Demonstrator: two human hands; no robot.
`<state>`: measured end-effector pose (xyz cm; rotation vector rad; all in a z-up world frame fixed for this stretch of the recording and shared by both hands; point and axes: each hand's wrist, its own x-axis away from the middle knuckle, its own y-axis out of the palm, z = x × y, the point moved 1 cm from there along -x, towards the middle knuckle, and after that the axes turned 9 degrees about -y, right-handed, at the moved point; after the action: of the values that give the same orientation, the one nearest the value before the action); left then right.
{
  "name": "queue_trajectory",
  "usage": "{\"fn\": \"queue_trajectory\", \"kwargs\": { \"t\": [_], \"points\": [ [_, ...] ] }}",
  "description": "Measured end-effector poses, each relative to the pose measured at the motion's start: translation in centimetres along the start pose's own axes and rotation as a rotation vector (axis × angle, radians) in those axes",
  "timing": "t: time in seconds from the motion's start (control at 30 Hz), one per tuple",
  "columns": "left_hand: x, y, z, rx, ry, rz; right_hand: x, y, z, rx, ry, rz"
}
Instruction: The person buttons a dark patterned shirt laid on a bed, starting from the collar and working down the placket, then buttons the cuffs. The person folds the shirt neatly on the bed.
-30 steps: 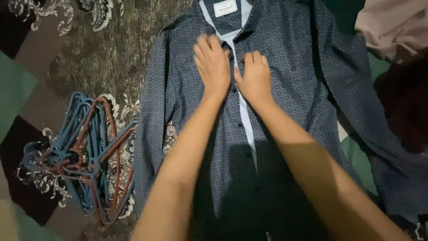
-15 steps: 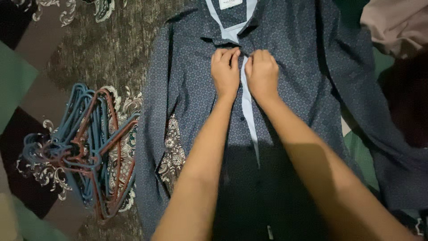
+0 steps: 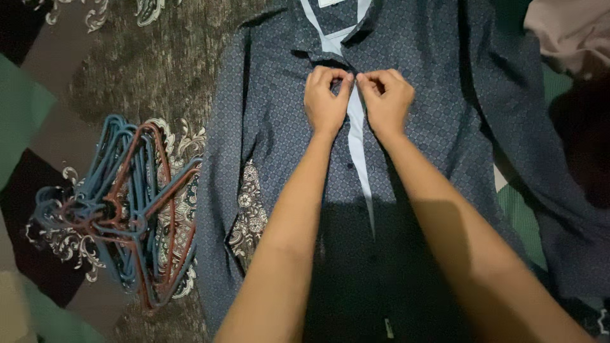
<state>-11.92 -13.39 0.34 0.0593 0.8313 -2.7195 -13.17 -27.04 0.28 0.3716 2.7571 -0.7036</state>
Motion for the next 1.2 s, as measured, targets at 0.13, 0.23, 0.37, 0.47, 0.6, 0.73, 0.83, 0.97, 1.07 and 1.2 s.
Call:
{"fn": "queue_trajectory", "kwargs": {
  "t": [0.13,0.23,0.37,0.47,0.6,0.73,0.83,0.97,1.07,1.2],
  "points": [
    [0.2,-0.2,0.1,-0.006,-0.003,-0.023,-0.3,0.5,0.5,0.005,0.085,-0.038],
    [0.2,-0.1,0.1,-0.058,0.038,-0.026,-0.4,0.8,1.5,-0.011,0.096,-0.035],
    [1.0,-0.1,0.0,-0.082,0.097,0.024,-0.6,0.6,2.8,-0.046,0.111,-0.088],
    [1.0,0.4,0.0,-0.13,0.09,0.029,-0.8,0.7,3.1,-0.131,0.141,-0.143],
    [0.9,0.5,0.0,-0.157,0.091,0.028,-1.3,0.5,2.6,-0.098,0.144,-0.211],
    [0.6,0.5,0.2,-0.166,0.074,0.003,-1.7,0.8,2.4,-0.052,0.224,-0.224],
    [0.3,0.6,0.1,-0.156,0.035,-0.014,-1.7,0.9,3.0,-0.018,0.219,-0.204],
    [0.1,0.5,0.3,-0.163,0.046,-0.013,-1.7,1.4,3.4,0.001,0.279,-0.182],
    [-0.1,0.4,0.5,-0.14,0.035,-0.027,-1.8,1.7,3.7,-0.061,0.336,-0.173],
    [-0.2,0.3,0.6,-0.147,0.051,-0.057,-1.6,1.7,3.6,-0.114,0.257,-0.135]
  ]
}}
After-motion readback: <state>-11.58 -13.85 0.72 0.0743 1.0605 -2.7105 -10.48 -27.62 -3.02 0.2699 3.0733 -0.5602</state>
